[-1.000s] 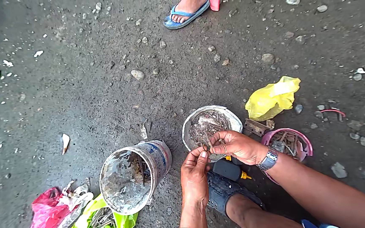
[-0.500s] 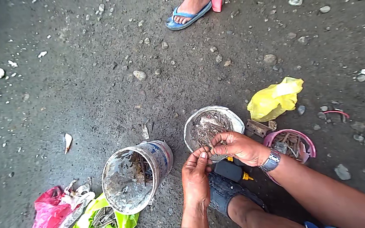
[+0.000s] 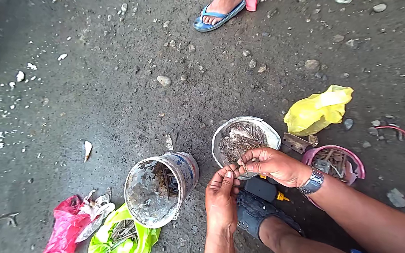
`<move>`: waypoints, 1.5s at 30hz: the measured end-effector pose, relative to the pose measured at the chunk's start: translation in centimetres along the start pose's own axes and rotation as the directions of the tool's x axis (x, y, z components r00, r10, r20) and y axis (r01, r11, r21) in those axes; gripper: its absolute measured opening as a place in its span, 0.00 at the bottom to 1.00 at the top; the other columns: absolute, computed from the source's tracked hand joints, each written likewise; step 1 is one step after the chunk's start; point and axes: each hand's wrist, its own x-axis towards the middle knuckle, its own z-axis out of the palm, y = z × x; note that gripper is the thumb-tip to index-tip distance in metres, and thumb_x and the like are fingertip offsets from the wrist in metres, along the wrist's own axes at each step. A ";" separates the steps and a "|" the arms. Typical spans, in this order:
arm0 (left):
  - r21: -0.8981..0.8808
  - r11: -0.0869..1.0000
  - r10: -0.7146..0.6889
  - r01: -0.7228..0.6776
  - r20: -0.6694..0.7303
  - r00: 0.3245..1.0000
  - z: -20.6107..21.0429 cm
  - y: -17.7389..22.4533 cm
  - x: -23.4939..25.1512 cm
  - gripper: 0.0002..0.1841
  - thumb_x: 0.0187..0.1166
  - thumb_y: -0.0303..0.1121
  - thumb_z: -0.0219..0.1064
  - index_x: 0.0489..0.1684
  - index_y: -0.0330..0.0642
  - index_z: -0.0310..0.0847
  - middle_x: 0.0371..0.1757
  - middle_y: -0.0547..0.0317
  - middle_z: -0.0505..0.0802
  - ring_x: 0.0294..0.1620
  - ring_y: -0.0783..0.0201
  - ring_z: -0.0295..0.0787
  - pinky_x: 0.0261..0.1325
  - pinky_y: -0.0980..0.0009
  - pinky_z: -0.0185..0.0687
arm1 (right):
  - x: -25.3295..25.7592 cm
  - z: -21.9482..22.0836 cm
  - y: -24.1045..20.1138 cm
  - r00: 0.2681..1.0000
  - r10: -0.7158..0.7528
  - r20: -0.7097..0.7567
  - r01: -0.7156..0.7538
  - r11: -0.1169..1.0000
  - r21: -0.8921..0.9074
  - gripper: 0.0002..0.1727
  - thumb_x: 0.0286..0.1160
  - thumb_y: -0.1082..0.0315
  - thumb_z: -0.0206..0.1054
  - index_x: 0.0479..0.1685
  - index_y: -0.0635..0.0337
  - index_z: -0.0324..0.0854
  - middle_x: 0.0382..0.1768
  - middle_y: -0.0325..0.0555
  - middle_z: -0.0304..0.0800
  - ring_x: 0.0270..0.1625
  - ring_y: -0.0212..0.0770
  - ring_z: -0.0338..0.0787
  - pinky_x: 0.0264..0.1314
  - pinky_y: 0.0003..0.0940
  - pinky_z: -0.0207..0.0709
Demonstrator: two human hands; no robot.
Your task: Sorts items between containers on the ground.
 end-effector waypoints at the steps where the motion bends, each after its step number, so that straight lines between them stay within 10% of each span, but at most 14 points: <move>1: 0.010 0.999 0.052 -0.052 0.005 0.999 -0.5 0.5 -0.6 0.11 0.87 0.24 0.58 0.53 0.27 0.85 0.43 0.43 0.93 0.34 0.63 0.88 0.36 0.72 0.85 | 0.0 0.3 0.0 1.000 -0.007 -0.001 0.007 1.000 -0.013 0.08 0.73 0.70 0.74 0.48 0.60 0.90 0.45 0.47 0.96 0.39 0.28 0.89 0.38 0.20 0.79; 4: 0.137 0.893 0.428 -0.429 0.039 0.903 -4.2 3.3 -3.7 0.08 0.82 0.26 0.65 0.51 0.33 0.86 0.43 0.49 0.92 0.38 0.65 0.88 0.41 0.71 0.87 | -0.3 1.1 -0.3 0.999 -0.033 -0.025 0.030 0.992 -0.126 0.12 0.68 0.66 0.77 0.48 0.59 0.89 0.47 0.48 0.94 0.49 0.40 0.93 0.55 0.35 0.87; 7: 0.350 0.718 0.675 -0.601 -0.141 0.724 -12.3 8.0 -7.6 0.06 0.82 0.30 0.66 0.47 0.43 0.87 0.40 0.59 0.93 0.37 0.69 0.89 0.41 0.73 0.87 | -0.3 2.1 -0.4 0.996 -0.087 0.014 0.088 0.961 -0.263 0.13 0.65 0.61 0.79 0.46 0.55 0.90 0.45 0.47 0.94 0.46 0.41 0.93 0.51 0.37 0.89; 10: 0.641 0.736 0.639 -0.218 -0.551 0.538 -21.2 10.2 -9.5 0.07 0.82 0.28 0.60 0.43 0.36 0.83 0.31 0.59 0.89 0.28 0.69 0.85 0.27 0.74 0.78 | 0.1 2.8 -0.5 0.991 -0.110 0.076 0.130 0.929 -0.346 0.11 0.62 0.63 0.79 0.43 0.53 0.91 0.42 0.47 0.93 0.45 0.42 0.92 0.50 0.36 0.88; 12: 0.670 0.733 0.539 0.119 -0.678 0.499 -26.7 9.5 -9.8 0.13 0.84 0.32 0.64 0.56 0.31 0.85 0.45 0.47 0.92 0.41 0.57 0.90 0.44 0.57 0.85 | 0.5 3.5 -0.5 0.987 -0.103 0.126 0.145 0.910 -0.390 0.10 0.62 0.64 0.77 0.42 0.52 0.91 0.41 0.45 0.94 0.43 0.41 0.92 0.47 0.34 0.88; 14: 0.667 0.716 0.525 0.206 -0.709 0.470 -30.0 8.2 -10.2 0.23 0.83 0.35 0.67 0.73 0.31 0.78 0.63 0.38 0.90 0.58 0.47 0.90 0.61 0.45 0.84 | 0.8 4.4 -0.6 0.981 -0.100 0.167 0.163 0.890 -0.426 0.10 0.62 0.62 0.77 0.42 0.49 0.92 0.38 0.43 0.95 0.38 0.40 0.92 0.42 0.32 0.87; 16: 0.636 0.763 0.549 0.117 -0.733 0.402 -28.6 8.1 -10.7 0.21 0.85 0.34 0.67 0.73 0.34 0.79 0.61 0.43 0.90 0.54 0.54 0.89 0.54 0.55 0.84 | 1.0 5.4 -0.8 0.971 -0.099 0.218 0.192 0.867 -0.460 0.11 0.62 0.56 0.78 0.42 0.44 0.93 0.38 0.38 0.95 0.35 0.36 0.91 0.36 0.29 0.85; 19: 0.590 0.770 0.586 -0.244 -0.500 0.638 -21.2 9.2 -11.7 0.10 0.85 0.33 0.63 0.48 0.35 0.88 0.34 0.57 0.92 0.25 0.70 0.85 0.27 0.75 0.80 | 0.8 7.1 -0.9 0.937 -0.114 0.331 0.253 0.874 -0.416 0.10 0.66 0.56 0.77 0.44 0.44 0.92 0.38 0.36 0.94 0.34 0.32 0.90 0.35 0.26 0.84; 21: 0.568 0.766 0.441 -0.301 -0.123 0.889 -15.2 10.0 -12.2 0.15 0.83 0.39 0.66 0.51 0.36 0.90 0.37 0.56 0.96 0.29 0.68 0.91 0.30 0.71 0.88 | 0.6 8.1 -0.8 0.907 -0.125 0.402 0.288 0.880 -0.377 0.10 0.69 0.58 0.77 0.47 0.46 0.91 0.40 0.33 0.95 0.36 0.28 0.89 0.37 0.24 0.84; 23: 0.551 0.802 0.228 -0.230 0.074 0.971 -9.8 9.5 -11.3 0.22 0.81 0.40 0.71 0.64 0.31 0.85 0.46 0.51 0.97 0.38 0.61 0.95 0.39 0.64 0.94 | 0.2 8.9 -0.8 0.895 -0.108 0.434 0.289 0.880 -0.376 0.09 0.72 0.60 0.76 0.48 0.48 0.90 0.42 0.31 0.94 0.40 0.27 0.90 0.41 0.24 0.84; 30: 0.252 0.923 0.297 -0.289 0.005 0.955 -5.6 2.2 -5.3 0.11 0.81 0.30 0.68 0.48 0.28 0.90 0.47 0.42 0.95 0.37 0.61 0.93 0.43 0.67 0.91 | -0.2 7.1 -0.3 0.946 -0.044 0.321 0.162 0.923 -0.350 0.16 0.69 0.62 0.80 0.53 0.54 0.87 0.40 0.34 0.92 0.33 0.26 0.83 0.37 0.22 0.78; 37: 0.195 0.971 0.141 -0.136 -0.010 0.990 -3.8 3.1 -3.4 0.16 0.88 0.27 0.55 0.59 0.27 0.86 0.46 0.42 0.93 0.39 0.57 0.92 0.46 0.62 0.92 | -0.8 4.5 1.1 0.975 -0.013 0.222 -0.071 0.928 0.366 0.44 0.86 0.34 0.36 0.89 0.57 0.63 0.81 0.55 0.77 0.80 0.51 0.80 0.81 0.49 0.74; 45: 0.231 0.968 0.094 -0.094 0.010 0.996 -1.6 2.7 -2.5 0.12 0.85 0.27 0.61 0.50 0.25 0.86 0.39 0.41 0.94 0.37 0.55 0.95 0.45 0.62 0.94 | -0.6 4.8 0.8 0.953 -0.145 0.268 0.011 0.896 0.444 0.51 0.83 0.28 0.31 0.91 0.59 0.59 0.84 0.55 0.72 0.84 0.51 0.74 0.89 0.50 0.64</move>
